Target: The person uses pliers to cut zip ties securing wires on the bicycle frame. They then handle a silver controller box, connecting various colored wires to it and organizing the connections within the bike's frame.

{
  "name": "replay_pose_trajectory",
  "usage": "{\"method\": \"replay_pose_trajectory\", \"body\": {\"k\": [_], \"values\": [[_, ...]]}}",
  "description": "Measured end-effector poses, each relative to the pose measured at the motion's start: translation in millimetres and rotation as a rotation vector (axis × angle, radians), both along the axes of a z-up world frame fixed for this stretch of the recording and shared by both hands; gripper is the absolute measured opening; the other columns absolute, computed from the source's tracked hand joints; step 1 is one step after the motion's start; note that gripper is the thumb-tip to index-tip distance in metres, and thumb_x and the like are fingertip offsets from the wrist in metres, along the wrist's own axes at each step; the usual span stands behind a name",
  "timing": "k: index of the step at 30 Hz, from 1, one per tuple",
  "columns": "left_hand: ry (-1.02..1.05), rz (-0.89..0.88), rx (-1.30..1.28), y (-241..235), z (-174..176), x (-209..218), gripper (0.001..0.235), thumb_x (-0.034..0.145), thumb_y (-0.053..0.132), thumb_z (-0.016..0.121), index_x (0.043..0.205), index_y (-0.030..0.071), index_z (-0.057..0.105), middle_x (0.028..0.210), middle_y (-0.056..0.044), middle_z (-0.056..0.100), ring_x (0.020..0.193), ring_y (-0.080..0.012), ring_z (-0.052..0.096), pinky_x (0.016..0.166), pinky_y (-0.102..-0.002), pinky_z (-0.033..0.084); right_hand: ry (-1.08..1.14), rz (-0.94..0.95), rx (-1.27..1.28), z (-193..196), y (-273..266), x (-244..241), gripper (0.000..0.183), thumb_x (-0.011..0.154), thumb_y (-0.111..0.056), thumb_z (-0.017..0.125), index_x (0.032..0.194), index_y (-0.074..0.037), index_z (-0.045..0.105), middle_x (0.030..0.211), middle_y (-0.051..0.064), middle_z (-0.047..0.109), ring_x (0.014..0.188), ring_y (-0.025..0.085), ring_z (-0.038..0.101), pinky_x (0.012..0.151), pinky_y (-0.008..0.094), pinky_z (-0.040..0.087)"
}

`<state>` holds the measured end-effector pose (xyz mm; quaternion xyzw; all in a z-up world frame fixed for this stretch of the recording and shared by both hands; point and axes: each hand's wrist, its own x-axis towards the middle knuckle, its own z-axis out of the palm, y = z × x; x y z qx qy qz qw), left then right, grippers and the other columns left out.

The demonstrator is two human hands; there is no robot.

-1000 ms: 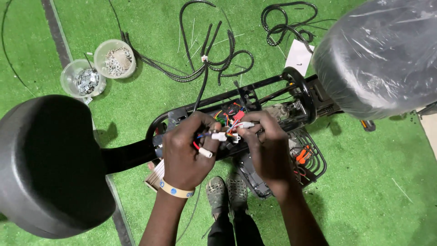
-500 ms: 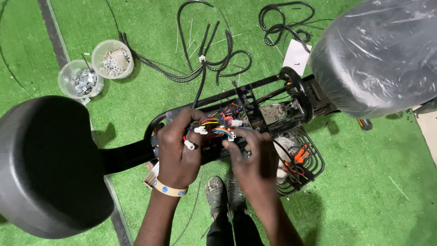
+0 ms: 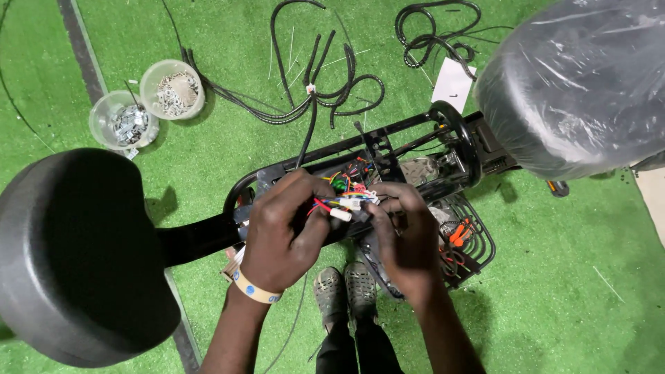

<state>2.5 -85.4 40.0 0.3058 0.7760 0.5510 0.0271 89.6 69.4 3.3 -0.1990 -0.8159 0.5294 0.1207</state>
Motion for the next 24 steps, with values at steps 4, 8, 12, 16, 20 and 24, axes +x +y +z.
{"method": "replay_pose_trajectory", "body": {"k": [4,8,12,16,20,24], "values": [[-0.087,-0.061,0.133,1.3,5.9,1.1,0.032,0.086,0.025,0.040,0.075,0.008,0.065,0.062,-0.012,0.058,0.058,-0.0274,0.053,0.059,-0.038,0.047,0.135,0.107,0.188,1.8,5.7,8.0,0.010,0.084,-0.016,0.066,0.092,-0.011,0.060,0.085,0.006,0.070,0.068,0.026,0.065,0.060,0.034,0.052],[0.107,0.118,-0.064,3.1,-7.7,0.4,0.041,0.095,0.011,0.042,0.056,0.008,0.053,0.049,-0.009,0.050,0.052,-0.0329,0.053,0.050,-0.034,0.043,0.378,0.296,0.311,8.2,7.1,7.5,0.031,0.076,0.000,0.071,0.092,-0.011,0.048,0.095,0.007,0.069,0.088,0.029,0.068,0.077,0.039,0.052],[0.172,0.136,-0.173,13.9,-3.9,-1.7,0.017,0.085,0.014,0.061,0.070,0.006,0.060,0.063,-0.014,0.056,0.067,-0.0369,0.058,0.056,-0.044,0.048,0.237,0.279,0.247,2.1,20.2,1.5,0.005,0.086,-0.017,0.067,0.089,-0.015,0.064,0.086,0.002,0.072,0.084,0.024,0.070,0.079,0.034,0.052],[0.202,0.047,-0.245,12.7,-11.5,-3.0,0.018,0.075,0.017,0.061,0.060,0.010,0.054,0.061,-0.011,0.052,0.066,-0.0367,0.058,0.055,-0.043,0.048,0.046,0.278,0.356,4.6,25.0,-28.4,0.020,0.096,-0.028,0.052,0.098,-0.018,0.070,0.078,0.005,0.068,0.074,0.031,0.066,0.074,0.041,0.053],[0.172,0.009,-0.224,12.6,-11.7,-1.1,0.019,0.072,0.016,0.060,0.057,0.009,0.052,0.061,-0.012,0.051,0.065,-0.0379,0.057,0.054,-0.042,0.048,-0.129,0.404,0.443,-0.3,26.0,-51.6,0.012,0.087,-0.028,0.069,0.088,-0.016,0.071,0.084,0.008,0.066,0.086,0.036,0.065,0.076,0.048,0.052],[0.162,0.043,-0.206,11.8,-10.4,0.7,0.023,0.072,0.017,0.064,0.055,0.010,0.051,0.060,-0.011,0.050,0.064,-0.0367,0.057,0.053,-0.040,0.048,-0.447,0.448,0.492,13.5,23.6,-61.8,0.022,0.080,-0.027,0.073,0.097,-0.017,0.062,0.084,0.003,0.067,0.094,0.033,0.063,0.080,0.054,0.052]]}}
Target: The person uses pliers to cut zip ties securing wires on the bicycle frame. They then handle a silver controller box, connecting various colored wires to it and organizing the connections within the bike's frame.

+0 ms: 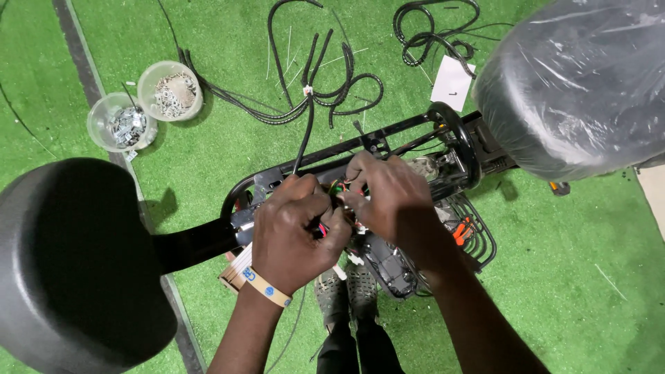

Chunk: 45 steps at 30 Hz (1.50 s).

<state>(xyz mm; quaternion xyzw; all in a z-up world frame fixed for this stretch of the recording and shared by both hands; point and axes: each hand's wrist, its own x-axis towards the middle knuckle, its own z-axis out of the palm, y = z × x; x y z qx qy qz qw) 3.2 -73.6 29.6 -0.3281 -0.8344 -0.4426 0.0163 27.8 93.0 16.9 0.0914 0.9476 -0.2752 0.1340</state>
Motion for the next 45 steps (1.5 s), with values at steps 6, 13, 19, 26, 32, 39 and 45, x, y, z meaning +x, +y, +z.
{"method": "replay_pose_trajectory", "body": {"k": [6,13,19,26,32,39,45], "values": [[-0.030,0.092,0.061,0.5,-6.4,-2.3,0.029,0.077,0.017,0.066,0.054,0.010,0.050,0.060,-0.010,0.049,0.063,-0.0358,0.058,0.051,-0.036,0.048,0.010,0.072,-0.036,3.6,-9.8,4.2,0.034,0.076,-0.014,0.073,0.105,-0.023,0.057,0.087,0.001,0.071,0.099,0.031,0.062,0.082,0.053,0.052],[-0.083,0.459,-0.117,24.1,-8.0,-23.3,0.019,0.082,0.018,0.069,0.092,0.006,0.060,0.087,-0.017,0.058,0.083,-0.0441,0.061,0.066,-0.053,0.050,-0.053,-0.016,0.094,-30.4,-14.6,5.4,0.043,0.079,-0.021,0.072,0.117,-0.025,0.051,0.088,0.001,0.067,0.092,0.028,0.064,0.083,0.051,0.054],[-0.321,0.452,-0.383,46.7,-27.2,-53.8,0.051,0.084,0.030,0.065,0.126,0.003,0.049,0.108,-0.024,0.061,0.102,-0.0493,0.060,0.085,-0.060,0.047,0.215,-0.098,0.106,-34.2,-24.8,16.8,0.041,0.077,-0.023,0.072,0.112,-0.021,0.051,0.083,0.006,0.058,0.084,0.035,0.063,0.074,0.051,0.054],[-0.415,0.338,-0.261,45.4,-44.9,-64.5,0.021,0.088,0.017,0.058,0.107,0.021,0.066,0.096,-0.009,0.073,0.095,-0.0378,0.068,0.083,-0.052,0.052,0.204,-0.542,-0.748,-31.6,-9.9,12.2,0.025,0.077,-0.002,0.069,0.099,-0.010,0.060,0.077,0.007,0.069,0.066,0.012,0.057,0.069,0.025,0.048],[-0.247,0.171,0.164,44.1,-33.2,-60.9,0.039,0.083,-0.013,0.053,0.116,0.005,0.061,0.096,-0.020,0.064,0.092,-0.0412,0.068,0.083,-0.052,0.052,0.057,-0.564,-0.838,-23.9,-2.5,12.9,0.030,0.080,-0.010,0.054,0.107,-0.013,0.067,0.088,0.007,0.068,0.077,0.012,0.056,0.077,0.025,0.046],[-0.286,0.065,0.166,43.2,-30.8,-59.2,0.034,0.084,-0.010,0.050,0.113,0.006,0.060,0.093,-0.019,0.063,0.093,-0.0451,0.065,0.082,-0.053,0.050,0.172,-0.241,-0.889,-23.4,13.9,24.6,0.052,0.075,-0.013,0.074,0.122,-0.003,0.055,0.104,0.011,0.070,0.088,0.010,0.062,0.082,0.021,0.046],[-0.431,0.069,0.209,44.1,-33.5,-63.3,0.022,0.083,0.006,0.044,0.099,0.007,0.060,0.075,-0.013,0.058,0.075,-0.0344,0.062,0.074,-0.045,0.048,0.320,-0.345,-0.564,-26.2,-3.8,21.0,0.035,0.077,-0.011,0.078,0.109,-0.010,0.063,0.088,0.004,0.071,0.080,0.009,0.065,0.071,0.021,0.043]]}}
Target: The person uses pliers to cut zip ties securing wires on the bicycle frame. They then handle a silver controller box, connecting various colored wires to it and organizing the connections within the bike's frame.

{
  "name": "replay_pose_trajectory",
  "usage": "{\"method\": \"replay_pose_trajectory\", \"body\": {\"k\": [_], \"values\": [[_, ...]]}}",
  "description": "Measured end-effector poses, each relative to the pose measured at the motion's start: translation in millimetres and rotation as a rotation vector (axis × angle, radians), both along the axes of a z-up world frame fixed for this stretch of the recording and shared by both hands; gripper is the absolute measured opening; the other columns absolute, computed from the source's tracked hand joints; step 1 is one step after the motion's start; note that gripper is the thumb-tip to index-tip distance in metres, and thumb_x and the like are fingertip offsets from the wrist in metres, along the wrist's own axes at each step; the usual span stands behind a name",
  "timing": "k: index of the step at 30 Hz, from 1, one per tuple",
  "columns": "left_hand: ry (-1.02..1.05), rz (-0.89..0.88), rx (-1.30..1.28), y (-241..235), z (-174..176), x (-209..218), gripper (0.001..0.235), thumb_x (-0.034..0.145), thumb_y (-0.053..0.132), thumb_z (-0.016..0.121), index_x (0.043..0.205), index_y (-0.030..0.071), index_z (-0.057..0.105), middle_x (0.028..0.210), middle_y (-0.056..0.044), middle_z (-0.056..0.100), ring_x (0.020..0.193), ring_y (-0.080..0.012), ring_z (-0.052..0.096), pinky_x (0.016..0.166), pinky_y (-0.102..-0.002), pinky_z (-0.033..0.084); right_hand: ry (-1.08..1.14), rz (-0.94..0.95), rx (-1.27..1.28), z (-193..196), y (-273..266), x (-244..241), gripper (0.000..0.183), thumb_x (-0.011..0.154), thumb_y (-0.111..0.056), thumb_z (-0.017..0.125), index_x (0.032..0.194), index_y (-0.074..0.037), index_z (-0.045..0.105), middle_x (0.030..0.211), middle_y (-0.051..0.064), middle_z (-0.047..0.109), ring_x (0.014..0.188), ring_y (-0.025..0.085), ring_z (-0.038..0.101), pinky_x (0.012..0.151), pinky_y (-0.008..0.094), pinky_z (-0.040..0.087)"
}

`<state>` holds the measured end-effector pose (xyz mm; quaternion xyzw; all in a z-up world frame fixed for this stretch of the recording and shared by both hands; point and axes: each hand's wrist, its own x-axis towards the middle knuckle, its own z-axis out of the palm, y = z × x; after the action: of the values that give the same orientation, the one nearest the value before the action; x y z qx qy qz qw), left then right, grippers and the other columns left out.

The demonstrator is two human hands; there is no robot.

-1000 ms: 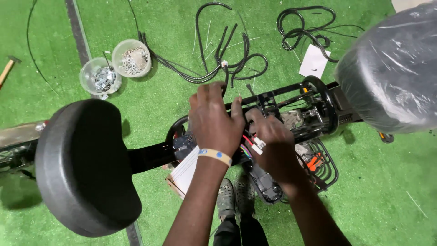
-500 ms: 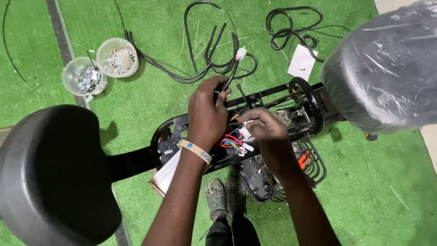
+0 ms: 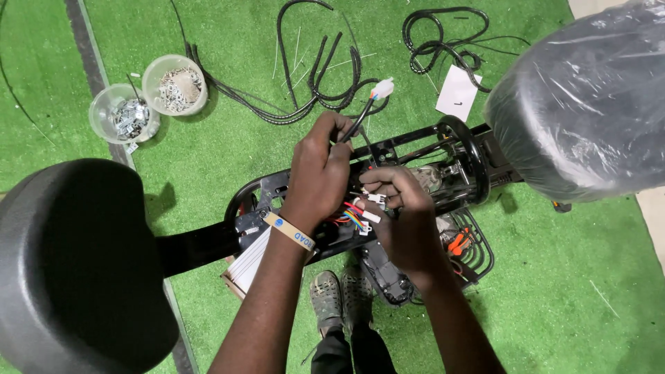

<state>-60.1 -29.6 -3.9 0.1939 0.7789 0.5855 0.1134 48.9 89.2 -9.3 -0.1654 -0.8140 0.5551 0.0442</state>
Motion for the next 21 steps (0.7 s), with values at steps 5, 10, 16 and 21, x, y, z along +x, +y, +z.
{"method": "replay_pose_trajectory", "body": {"k": [5,10,16,21], "values": [[-0.106,0.140,0.068,-0.9,-9.1,-6.1,0.020,0.082,0.018,0.041,0.086,0.008,0.058,0.064,-0.008,0.049,0.067,-0.0230,0.051,0.066,-0.036,0.044,0.140,0.178,0.402,-7.7,9.8,-2.8,0.024,0.092,-0.016,0.044,0.096,-0.017,0.068,0.085,0.002,0.065,0.083,0.024,0.067,0.078,0.032,0.051],[-0.096,0.155,0.098,-2.3,-9.0,-5.9,0.020,0.082,0.019,0.041,0.081,0.008,0.057,0.062,-0.007,0.047,0.067,-0.0218,0.049,0.064,-0.035,0.043,0.096,0.251,0.683,-10.7,5.0,-6.0,0.004,0.086,-0.020,0.062,0.091,-0.019,0.063,0.075,-0.002,0.064,0.074,0.023,0.066,0.070,0.035,0.050],[-0.090,0.166,0.127,-1.1,0.7,0.0,0.022,0.086,0.024,0.045,0.075,0.009,0.057,0.059,-0.008,0.044,0.064,-0.0192,0.045,0.061,-0.035,0.040,-0.026,0.280,0.505,0.5,-0.5,-15.1,0.022,0.087,-0.031,0.065,0.106,-0.022,0.059,0.075,0.003,0.068,0.071,0.029,0.068,0.070,0.039,0.052],[-0.065,0.163,0.165,0.7,7.1,0.8,0.031,0.095,0.027,0.052,0.069,0.012,0.058,0.055,-0.003,0.047,0.064,-0.0096,0.045,0.057,-0.028,0.039,-0.169,0.187,-0.051,4.6,3.3,-21.6,0.036,0.080,-0.012,0.071,0.114,-0.015,0.058,0.079,0.009,0.071,0.066,0.019,0.066,0.068,0.031,0.052]]}}
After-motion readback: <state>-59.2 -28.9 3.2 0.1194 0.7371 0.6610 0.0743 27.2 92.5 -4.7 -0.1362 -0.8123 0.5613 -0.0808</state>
